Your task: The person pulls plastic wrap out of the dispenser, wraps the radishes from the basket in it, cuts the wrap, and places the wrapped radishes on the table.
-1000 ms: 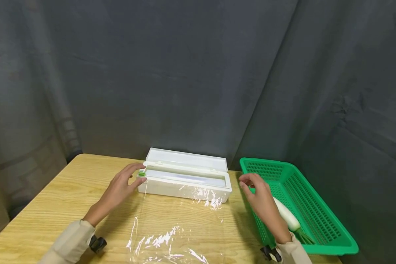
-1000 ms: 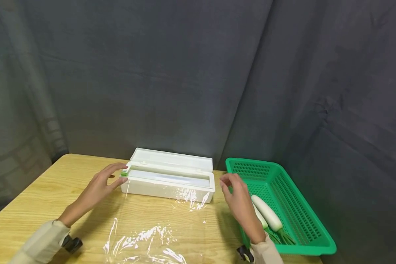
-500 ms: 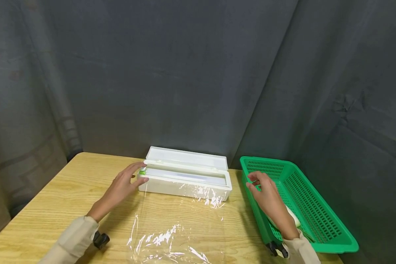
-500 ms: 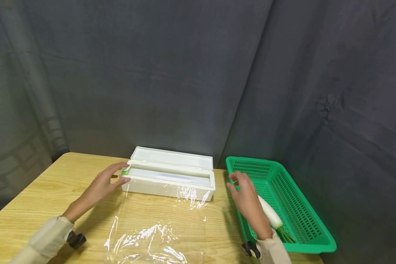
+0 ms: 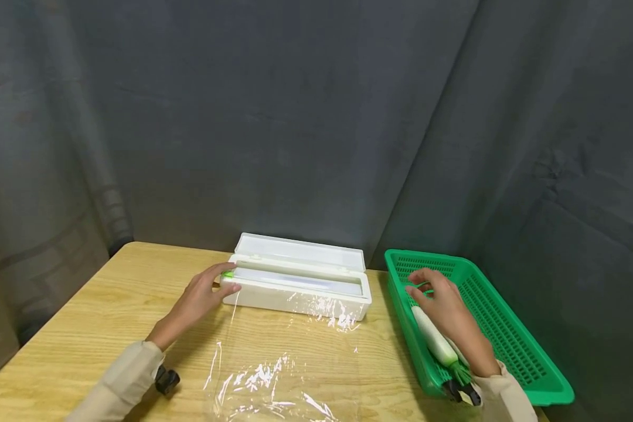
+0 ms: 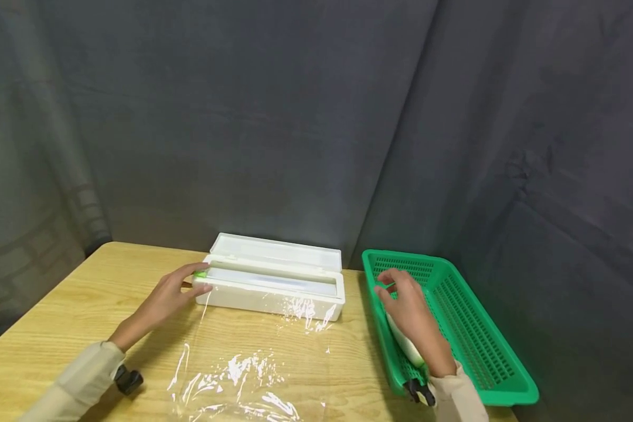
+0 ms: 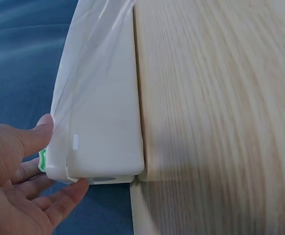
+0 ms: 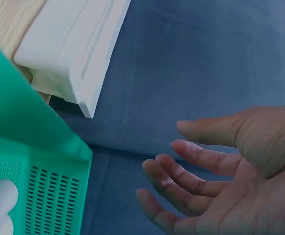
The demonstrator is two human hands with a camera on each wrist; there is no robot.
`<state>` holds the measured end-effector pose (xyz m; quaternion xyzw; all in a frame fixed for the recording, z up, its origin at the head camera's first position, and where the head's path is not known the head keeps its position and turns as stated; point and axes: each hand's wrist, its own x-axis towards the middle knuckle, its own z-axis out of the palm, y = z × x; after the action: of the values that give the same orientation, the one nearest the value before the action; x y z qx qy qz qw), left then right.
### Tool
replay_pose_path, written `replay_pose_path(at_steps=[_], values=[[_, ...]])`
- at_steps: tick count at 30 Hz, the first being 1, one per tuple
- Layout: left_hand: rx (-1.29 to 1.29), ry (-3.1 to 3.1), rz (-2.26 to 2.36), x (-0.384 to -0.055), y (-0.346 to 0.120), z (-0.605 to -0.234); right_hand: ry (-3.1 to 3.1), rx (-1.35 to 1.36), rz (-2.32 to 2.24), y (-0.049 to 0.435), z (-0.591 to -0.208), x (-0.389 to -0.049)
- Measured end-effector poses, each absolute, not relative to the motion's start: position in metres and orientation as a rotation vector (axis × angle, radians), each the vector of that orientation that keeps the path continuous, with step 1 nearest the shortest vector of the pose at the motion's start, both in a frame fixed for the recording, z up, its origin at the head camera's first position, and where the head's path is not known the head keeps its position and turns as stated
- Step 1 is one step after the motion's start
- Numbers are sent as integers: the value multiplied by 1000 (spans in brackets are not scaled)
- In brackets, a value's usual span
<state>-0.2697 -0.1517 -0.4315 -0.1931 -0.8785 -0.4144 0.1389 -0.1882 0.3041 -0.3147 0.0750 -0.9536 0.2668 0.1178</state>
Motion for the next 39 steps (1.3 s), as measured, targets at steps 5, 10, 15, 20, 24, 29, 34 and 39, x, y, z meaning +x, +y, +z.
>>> replay_pose_path(at_steps=[5, 10, 15, 20, 24, 29, 34, 39], values=[[-531, -2541, -1232, -271, -154, -433, -2816, 228, 746, 310, -311, -193], [-530, -2565, -1190, -274, -152, -430, -2866, 241, 699, 321, -307, -196], [-527, -2557, -1129, -278, -149, -431, -2953, 215, 651, 336, -309, -200], [-540, -2552, -1119, -279, -149, -433, -3040, 178, 622, 349, -314, -208], [-555, -2555, -1123, -277, -149, -436, -3122, 169, 657, 358, -320, -213], [-577, -2534, -1106, -275, -149, -438, -3202, 170, 762, 365, -329, -216], [-614, -2510, -1088, -277, -149, -438, -3266, 236, 873, 372, -335, -218], [-626, -2492, -1054, -279, -151, -437, -3349, 278, 958, 373, -336, -220]])
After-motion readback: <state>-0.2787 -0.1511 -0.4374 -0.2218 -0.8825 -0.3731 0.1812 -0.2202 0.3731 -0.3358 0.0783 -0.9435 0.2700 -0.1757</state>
